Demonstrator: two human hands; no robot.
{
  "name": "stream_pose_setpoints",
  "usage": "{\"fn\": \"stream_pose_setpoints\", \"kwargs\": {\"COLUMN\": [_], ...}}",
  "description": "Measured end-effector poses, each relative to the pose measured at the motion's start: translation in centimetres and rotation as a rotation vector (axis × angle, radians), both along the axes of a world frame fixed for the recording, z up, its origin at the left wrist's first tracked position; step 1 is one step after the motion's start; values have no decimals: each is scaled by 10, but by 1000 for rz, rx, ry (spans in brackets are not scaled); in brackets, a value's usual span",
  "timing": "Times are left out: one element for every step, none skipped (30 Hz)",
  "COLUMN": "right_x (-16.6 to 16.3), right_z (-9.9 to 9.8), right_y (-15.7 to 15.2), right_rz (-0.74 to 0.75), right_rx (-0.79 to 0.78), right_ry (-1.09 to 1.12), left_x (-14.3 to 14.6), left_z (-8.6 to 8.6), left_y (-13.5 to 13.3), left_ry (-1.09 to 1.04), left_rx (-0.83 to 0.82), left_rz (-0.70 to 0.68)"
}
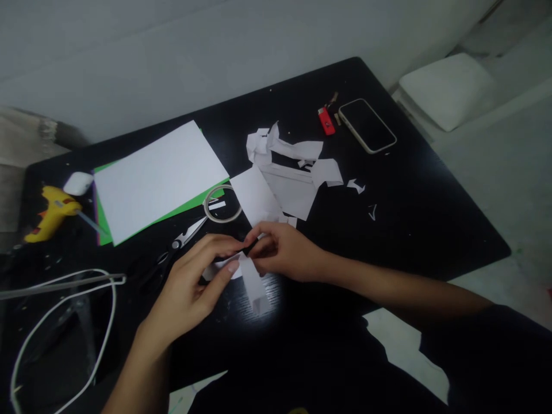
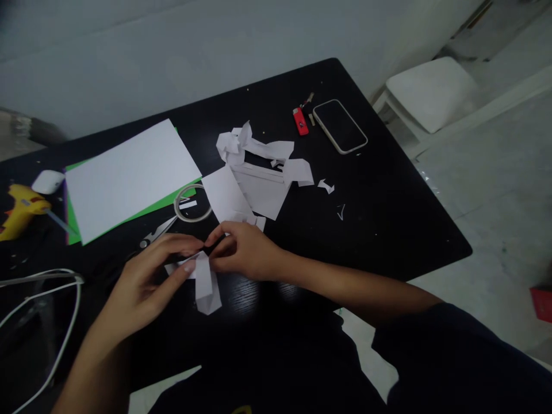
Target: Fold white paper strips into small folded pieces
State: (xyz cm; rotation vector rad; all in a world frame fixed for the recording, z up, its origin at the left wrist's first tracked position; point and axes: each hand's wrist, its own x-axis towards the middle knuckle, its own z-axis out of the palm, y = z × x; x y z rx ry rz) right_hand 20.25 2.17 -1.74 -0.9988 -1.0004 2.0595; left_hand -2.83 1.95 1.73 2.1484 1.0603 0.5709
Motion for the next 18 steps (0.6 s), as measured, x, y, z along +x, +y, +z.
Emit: {"fn": "stream_pose_setpoints", "kwargs": {"right_x": [0,0,0,0,0,0,0,0,0,0,0,1,1,1,1,1,1,1], "right_z": [0,1,2,4,5,6,6,7,7,7,8,8,9,10,12,13,14,15], "right_y": [-1,-1,-2,-2,-2,-3,-3,-3,-4,-4,-5,-6,-6,-7,-7,-8,-8,-8], "right_rz": [3,0,-6,-11,-15,-20,-25,-28,-32,-39,-44,-52,-62,-74,-89,-102,-114,-122], "right_rx": [22,44,67,91,114,138,162,186,209,230,247,261,275,289,307,326,346,362], "right_ry": [-13,-29,-49,-69,-87,-105,-125,-143,-158,-170,-177,-180,-181,-185,-192,-204,-217,-227], "left_x": [0,0,-1,-2,-2,-3,-3,-3,-3,-3,-3,-3,-3,-4,-5,-5,-6,-7], "left_z": [0,0,0,0,-1,-1,0,0,1,2,3,4,5,5,5,5,4,3], "left_y": [0,1,1,0,0,0,0,-1,-1,0,0,0,0,0,0,0,-1,-1], "left_ry": [-3,-5,-10,-18,-29,-42,-53,-57,-55,-41,-28,-17,-11,-15,-26,-40,-54,-68], "left_rx": [-11,-28,-48,-65,-78,-85,-85,-80,-72,-67,-59,-50,-38,-24,-10,1,11,20], "left_rz": [-5,-8,-9,-9,-11,-17,-32,-54,-80,-103,-119,-123,-118,-110,-104,-102,-102,-101]}}
